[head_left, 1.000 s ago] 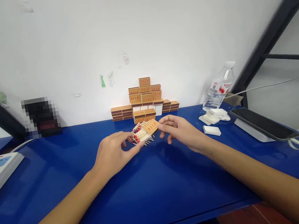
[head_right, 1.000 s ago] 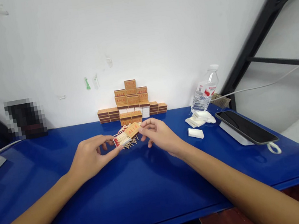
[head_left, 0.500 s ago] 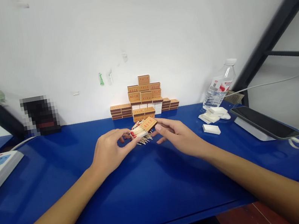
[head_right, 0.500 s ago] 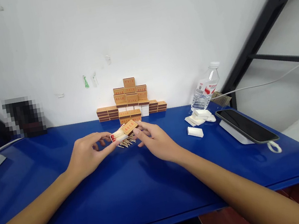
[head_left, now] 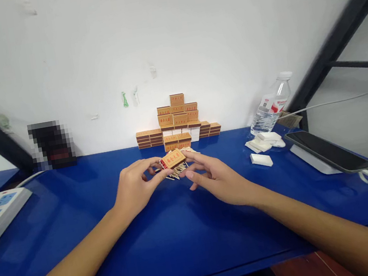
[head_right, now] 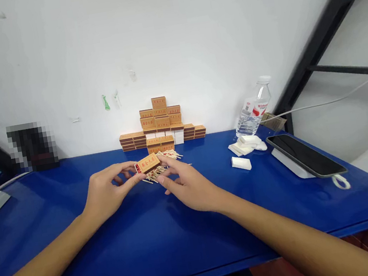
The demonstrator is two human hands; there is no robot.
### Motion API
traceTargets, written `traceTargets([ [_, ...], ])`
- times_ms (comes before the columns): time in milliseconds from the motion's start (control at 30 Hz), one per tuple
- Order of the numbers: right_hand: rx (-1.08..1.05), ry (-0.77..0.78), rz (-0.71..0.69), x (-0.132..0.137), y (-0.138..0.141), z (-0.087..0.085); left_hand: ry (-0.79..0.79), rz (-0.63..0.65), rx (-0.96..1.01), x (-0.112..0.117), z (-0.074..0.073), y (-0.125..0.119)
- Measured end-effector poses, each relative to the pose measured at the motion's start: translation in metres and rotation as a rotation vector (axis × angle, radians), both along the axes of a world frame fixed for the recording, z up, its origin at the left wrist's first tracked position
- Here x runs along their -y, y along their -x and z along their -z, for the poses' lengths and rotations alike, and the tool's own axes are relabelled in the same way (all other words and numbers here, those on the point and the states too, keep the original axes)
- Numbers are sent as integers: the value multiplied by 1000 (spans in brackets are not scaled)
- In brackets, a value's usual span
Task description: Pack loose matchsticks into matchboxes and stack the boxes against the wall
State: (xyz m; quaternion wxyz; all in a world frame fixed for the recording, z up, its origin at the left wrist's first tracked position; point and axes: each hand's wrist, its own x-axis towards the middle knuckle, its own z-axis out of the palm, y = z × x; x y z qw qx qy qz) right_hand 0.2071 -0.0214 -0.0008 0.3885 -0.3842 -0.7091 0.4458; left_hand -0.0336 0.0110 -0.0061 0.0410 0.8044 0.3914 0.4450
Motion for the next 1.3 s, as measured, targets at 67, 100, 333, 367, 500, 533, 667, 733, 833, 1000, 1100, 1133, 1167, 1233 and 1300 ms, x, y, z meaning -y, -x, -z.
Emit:
traceTargets([
  [67, -12, -26, -26, 4, 4, 4, -7, 12, 35, 0, 1, 0],
  [100, -7, -41, -57, 7, 6, 5, -2, 24, 49, 0, 2, 0],
  [333, 46, -114, -100, 15, 13, 8, 27, 98, 124, -2, 5, 1],
  [367, 64, -118, -96, 16, 13, 8, 22, 105, 115, -2, 5, 1],
  [500, 194, -203, -62, 15, 10, 7, 31, 114, 13, -3, 5, 3],
  [533, 220, -246, -26, 13, 9, 6, 38, 99, -10, -5, 3, 5],
  [667, 189, -370, 288, -3, -1, 2, 104, -88, -150, -30, -17, 20],
  [733, 157, -386, 417, -13, -9, -1, 134, -148, -284, -51, -32, 26],
  [833, 150, -382, 450, -25, -21, -1, 143, -234, -362, -83, -51, 29],
  [1000, 278, -371, 420, -35, -32, 3, 147, -335, -454, -122, -63, 18],
  [1100, 348, -375, 461, -37, -33, 3, 144, -344, -483, -133, -61, 14],
  [1133, 364, -380, 477, -37, -33, 3, 141, -335, -492, -136, -59, 14],
  [1167, 375, -387, 489, -37, -33, 2, 135, -324, -500, -137, -58, 13],
  [1233, 385, -399, 503, -37, -32, 1, 124, -309, -508, -140, -56, 11],
  [1300, 387, -405, 512, -38, -32, 0, 117, -310, -502, -142, -53, 9],
])
